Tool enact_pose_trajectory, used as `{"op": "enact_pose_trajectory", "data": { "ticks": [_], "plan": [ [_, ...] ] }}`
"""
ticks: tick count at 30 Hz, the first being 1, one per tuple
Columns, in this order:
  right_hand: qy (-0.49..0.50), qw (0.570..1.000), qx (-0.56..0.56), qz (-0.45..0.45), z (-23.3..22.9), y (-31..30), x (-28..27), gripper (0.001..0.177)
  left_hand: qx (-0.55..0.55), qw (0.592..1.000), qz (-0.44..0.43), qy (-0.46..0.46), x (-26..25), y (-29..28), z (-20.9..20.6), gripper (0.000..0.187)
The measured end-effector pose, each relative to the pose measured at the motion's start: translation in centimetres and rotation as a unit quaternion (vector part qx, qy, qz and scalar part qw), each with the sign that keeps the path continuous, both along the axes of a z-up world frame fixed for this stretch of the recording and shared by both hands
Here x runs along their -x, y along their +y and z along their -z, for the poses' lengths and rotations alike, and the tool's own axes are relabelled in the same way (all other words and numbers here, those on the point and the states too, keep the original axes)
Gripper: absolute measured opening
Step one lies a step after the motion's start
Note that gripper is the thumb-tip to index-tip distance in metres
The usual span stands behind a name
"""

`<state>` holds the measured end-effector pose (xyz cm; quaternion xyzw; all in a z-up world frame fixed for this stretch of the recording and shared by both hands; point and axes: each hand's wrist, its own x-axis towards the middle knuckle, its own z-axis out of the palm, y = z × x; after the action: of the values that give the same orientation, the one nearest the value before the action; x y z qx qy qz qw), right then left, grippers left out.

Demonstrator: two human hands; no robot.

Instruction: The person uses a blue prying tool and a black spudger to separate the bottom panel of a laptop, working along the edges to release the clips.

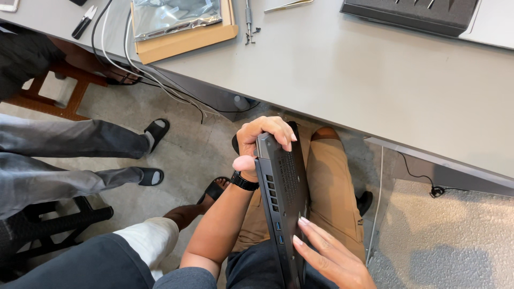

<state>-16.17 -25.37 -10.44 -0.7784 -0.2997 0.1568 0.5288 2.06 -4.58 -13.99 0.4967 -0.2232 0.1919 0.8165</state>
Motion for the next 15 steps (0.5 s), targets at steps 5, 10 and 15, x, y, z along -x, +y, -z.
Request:
{"op": "enact_pose_trajectory", "data": {
  "ticks": [5,10,15],
  "plan": [
    [0.009,1.000,-0.001,0.001,-0.3,-0.3,0.0,0.069,-0.024,1.000,-0.002,0.001,0.0,0.3,0.1,0.085],
    [0.002,0.999,0.020,-0.025,0.3,-1.4,-0.1,0.071,-0.053,0.998,0.022,0.010,0.1,0.2,-0.2,0.087],
    [-0.071,0.978,0.031,-0.195,13.7,-6.8,1.3,0.056,-0.083,0.996,0.019,0.009,0.3,-0.1,-0.4,0.085]
  ]
}}
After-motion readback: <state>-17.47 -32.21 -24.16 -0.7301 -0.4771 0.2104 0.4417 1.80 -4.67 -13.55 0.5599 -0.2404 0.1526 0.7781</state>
